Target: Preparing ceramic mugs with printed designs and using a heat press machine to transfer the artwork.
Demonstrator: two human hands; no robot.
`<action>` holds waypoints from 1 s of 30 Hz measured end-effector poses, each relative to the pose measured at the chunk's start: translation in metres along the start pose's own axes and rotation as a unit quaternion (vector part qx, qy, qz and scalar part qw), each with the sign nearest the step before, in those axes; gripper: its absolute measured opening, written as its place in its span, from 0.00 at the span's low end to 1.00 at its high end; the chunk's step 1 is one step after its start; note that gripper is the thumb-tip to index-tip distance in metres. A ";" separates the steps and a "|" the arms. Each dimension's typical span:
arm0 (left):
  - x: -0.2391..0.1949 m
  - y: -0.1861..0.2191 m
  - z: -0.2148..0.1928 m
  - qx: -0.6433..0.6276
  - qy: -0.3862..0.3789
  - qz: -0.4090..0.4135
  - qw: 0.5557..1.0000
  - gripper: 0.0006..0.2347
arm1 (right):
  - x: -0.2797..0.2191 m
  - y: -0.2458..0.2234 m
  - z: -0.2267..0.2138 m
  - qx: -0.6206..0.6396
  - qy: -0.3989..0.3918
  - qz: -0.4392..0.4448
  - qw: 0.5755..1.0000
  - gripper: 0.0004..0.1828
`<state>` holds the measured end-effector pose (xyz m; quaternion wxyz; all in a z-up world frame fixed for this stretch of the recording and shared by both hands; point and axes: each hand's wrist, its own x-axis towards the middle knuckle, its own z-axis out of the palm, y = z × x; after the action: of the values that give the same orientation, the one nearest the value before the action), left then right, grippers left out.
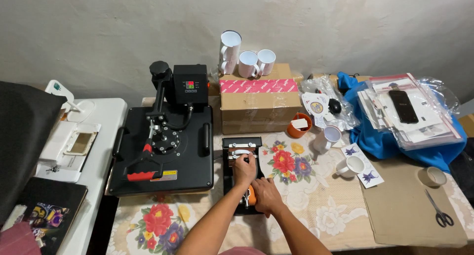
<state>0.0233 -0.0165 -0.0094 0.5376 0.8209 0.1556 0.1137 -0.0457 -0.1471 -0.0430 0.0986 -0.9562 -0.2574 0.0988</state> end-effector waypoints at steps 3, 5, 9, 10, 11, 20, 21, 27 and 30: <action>0.000 -0.006 0.003 -0.003 0.009 0.003 1.000 0.21 | -0.002 -0.007 -0.012 0.003 -0.034 0.013 0.999 0.27; 0.001 -0.013 0.007 -0.005 0.022 0.023 0.999 0.21 | -0.003 -0.003 -0.002 0.006 -0.004 -0.001 1.000 0.27; -0.003 -0.005 -0.002 -0.006 0.003 0.007 1.000 0.21 | -0.004 -0.004 -0.002 0.015 0.019 -0.009 1.000 0.25; 0.002 -0.001 -0.004 -0.004 0.004 0.007 1.000 0.21 | 0.002 -0.001 0.001 0.017 0.019 -0.010 1.000 0.25; 0.001 0.000 -0.005 0.003 -0.003 -0.005 1.000 0.20 | 0.001 0.002 0.006 0.013 0.035 -0.021 0.999 0.26; 0.001 0.008 -0.009 0.012 0.008 -0.017 1.000 0.20 | 0.005 0.001 -0.005 0.004 -0.017 -0.020 1.000 0.25; -0.003 0.005 -0.008 0.020 0.008 -0.015 1.000 0.20 | 0.002 -0.001 -0.005 0.007 -0.031 -0.015 0.999 0.26; 0.001 -0.006 -0.008 0.009 0.034 0.015 0.999 0.21 | 0.003 0.006 0.004 0.021 0.006 -0.033 0.999 0.25; -0.002 -0.001 -0.010 0.029 0.030 0.007 0.999 0.20 | 0.004 0.006 0.006 0.003 -0.016 -0.028 0.999 0.26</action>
<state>0.0178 -0.0078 -0.0066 0.5074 0.8336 0.1694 0.1377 -0.0412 -0.1498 -0.0505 0.1001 -0.9465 -0.2857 0.1117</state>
